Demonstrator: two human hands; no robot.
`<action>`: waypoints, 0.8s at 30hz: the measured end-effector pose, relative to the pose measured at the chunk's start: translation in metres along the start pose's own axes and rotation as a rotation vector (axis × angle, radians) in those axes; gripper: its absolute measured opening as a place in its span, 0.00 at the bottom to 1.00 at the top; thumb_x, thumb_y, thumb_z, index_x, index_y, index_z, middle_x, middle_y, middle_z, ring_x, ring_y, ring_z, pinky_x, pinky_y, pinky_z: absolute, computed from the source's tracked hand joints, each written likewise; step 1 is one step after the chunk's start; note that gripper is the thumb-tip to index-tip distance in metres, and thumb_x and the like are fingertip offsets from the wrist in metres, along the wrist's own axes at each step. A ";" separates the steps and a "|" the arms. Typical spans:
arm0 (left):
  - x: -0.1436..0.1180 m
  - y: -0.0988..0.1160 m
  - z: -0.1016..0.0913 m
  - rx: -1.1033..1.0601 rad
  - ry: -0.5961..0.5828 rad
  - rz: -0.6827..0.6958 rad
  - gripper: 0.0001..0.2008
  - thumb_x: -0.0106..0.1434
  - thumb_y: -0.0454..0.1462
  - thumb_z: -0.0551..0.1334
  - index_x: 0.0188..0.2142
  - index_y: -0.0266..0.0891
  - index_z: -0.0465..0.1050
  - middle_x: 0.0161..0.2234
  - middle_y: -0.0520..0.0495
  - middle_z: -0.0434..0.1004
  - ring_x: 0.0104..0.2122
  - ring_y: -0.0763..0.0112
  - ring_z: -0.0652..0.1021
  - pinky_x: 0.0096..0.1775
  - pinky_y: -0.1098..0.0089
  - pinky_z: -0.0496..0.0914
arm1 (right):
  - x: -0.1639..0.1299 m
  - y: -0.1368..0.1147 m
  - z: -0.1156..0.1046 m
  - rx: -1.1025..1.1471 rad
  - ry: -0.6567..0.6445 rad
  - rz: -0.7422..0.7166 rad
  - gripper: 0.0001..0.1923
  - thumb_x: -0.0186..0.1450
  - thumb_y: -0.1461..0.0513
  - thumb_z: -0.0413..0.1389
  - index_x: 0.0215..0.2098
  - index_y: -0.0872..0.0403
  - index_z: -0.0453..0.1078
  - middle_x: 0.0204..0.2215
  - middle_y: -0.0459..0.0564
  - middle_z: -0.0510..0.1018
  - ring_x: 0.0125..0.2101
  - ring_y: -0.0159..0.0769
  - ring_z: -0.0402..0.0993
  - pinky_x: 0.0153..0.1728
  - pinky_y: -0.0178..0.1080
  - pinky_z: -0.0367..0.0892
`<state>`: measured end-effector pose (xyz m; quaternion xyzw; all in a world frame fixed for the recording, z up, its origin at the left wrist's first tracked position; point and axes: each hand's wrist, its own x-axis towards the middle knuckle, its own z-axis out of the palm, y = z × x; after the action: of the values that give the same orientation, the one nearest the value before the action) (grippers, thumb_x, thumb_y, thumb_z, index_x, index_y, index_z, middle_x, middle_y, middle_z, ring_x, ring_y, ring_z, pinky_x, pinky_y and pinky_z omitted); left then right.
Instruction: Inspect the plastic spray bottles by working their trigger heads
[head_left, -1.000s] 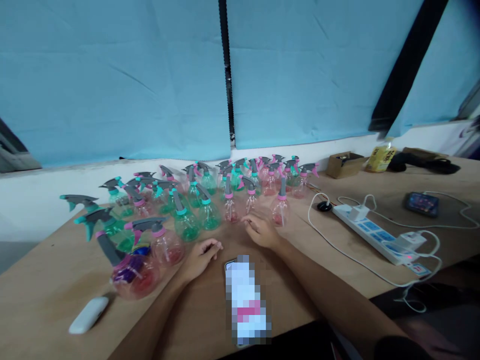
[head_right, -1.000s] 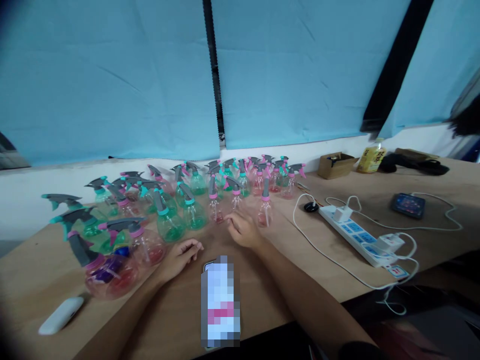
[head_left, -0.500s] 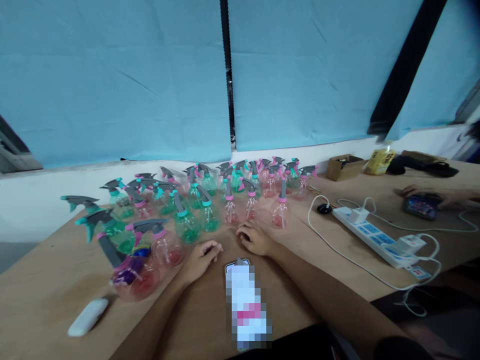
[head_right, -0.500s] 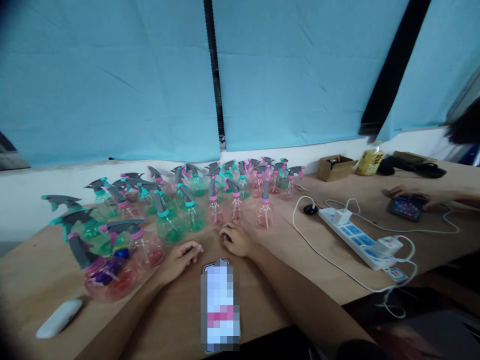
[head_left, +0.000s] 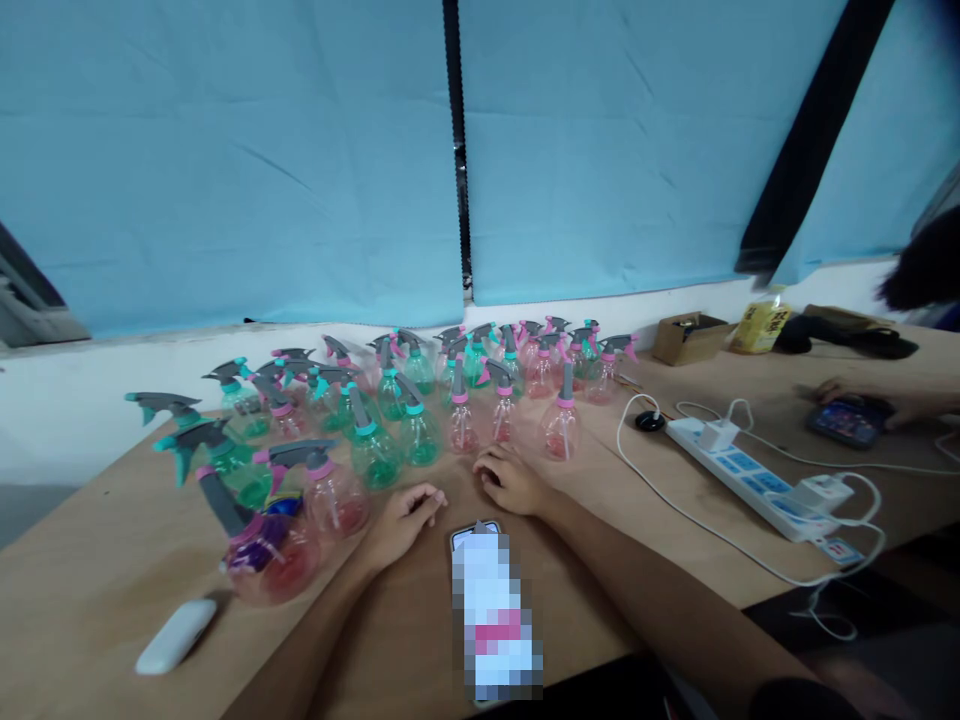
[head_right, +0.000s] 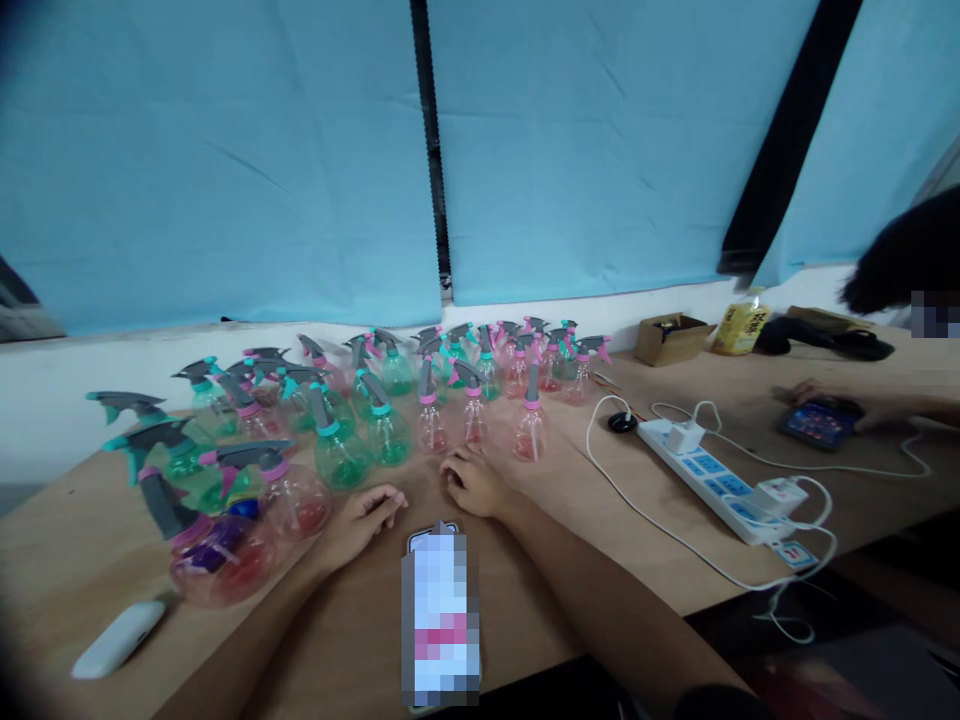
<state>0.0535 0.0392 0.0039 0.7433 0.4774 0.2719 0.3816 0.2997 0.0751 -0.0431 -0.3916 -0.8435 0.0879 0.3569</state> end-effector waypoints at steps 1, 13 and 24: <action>0.000 0.000 0.000 0.002 -0.002 -0.001 0.22 0.63 0.55 0.56 0.33 0.40 0.75 0.23 0.53 0.69 0.26 0.70 0.69 0.28 0.73 0.61 | 0.000 0.000 0.000 -0.003 -0.003 0.001 0.12 0.61 0.71 0.53 0.40 0.51 0.69 0.42 0.49 0.74 0.45 0.40 0.67 0.49 0.44 0.60; 0.000 -0.002 0.001 0.009 0.002 0.019 0.21 0.64 0.54 0.55 0.33 0.40 0.75 0.23 0.53 0.69 0.26 0.70 0.69 0.28 0.73 0.61 | -0.001 0.003 0.002 -0.008 -0.007 -0.010 0.12 0.62 0.71 0.53 0.41 0.51 0.69 0.42 0.49 0.74 0.46 0.40 0.67 0.49 0.44 0.60; 0.002 -0.010 0.000 -0.075 -0.010 0.064 0.12 0.63 0.46 0.57 0.37 0.40 0.71 0.24 0.54 0.68 0.26 0.71 0.69 0.29 0.73 0.61 | 0.000 0.004 0.004 -0.029 -0.013 -0.001 0.11 0.62 0.70 0.53 0.41 0.51 0.69 0.42 0.50 0.74 0.46 0.41 0.67 0.49 0.44 0.60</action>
<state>0.0493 0.0440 -0.0039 0.7447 0.4409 0.2979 0.4029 0.2998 0.0782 -0.0475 -0.3958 -0.8472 0.0783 0.3457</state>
